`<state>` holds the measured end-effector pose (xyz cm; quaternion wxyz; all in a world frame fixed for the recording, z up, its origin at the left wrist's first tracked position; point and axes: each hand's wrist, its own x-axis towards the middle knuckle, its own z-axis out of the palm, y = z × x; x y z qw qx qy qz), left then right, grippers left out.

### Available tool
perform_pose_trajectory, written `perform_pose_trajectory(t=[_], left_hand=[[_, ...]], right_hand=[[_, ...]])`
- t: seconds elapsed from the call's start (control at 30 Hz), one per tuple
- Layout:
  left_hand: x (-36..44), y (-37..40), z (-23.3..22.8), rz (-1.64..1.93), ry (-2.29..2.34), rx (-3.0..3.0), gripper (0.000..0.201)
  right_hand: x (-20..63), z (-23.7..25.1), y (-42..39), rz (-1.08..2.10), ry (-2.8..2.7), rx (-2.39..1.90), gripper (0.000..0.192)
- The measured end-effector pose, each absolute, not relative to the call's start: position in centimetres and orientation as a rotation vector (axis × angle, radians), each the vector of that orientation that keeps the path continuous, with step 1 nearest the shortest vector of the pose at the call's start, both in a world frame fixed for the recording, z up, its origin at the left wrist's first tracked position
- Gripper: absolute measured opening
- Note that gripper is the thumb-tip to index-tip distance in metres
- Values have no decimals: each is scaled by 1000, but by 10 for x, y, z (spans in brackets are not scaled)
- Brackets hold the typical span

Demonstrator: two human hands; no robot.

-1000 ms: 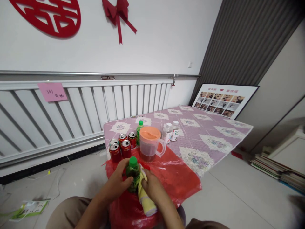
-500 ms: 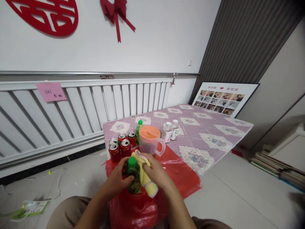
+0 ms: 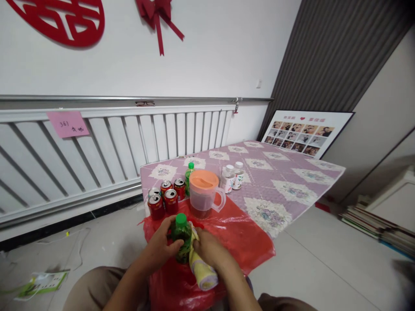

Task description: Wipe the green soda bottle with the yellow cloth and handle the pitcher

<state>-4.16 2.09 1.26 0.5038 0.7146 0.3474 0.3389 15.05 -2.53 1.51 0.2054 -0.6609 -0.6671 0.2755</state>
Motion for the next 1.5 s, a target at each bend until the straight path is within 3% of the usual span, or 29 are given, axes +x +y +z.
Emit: perform_pose_trajectory(t=[0.37, 0.63, 0.97, 1.5], left_hand=[[-31, 16, 16, 914, 945, 1698, 58], [-30, 11, 22, 879, 988, 1728, 57], [-35, 13, 16, 832, 966, 1698, 58], [-31, 6, 0, 978, 1064, 1733, 57]], right_hand=[[134, 20, -75, 745, -1693, -1893, 54], [167, 25, -100, 847, -1697, -1671, 52], [249, 9, -67, 273, -1745, -2250, 52], [235, -39, -52, 161, -1844, -2380, 65]])
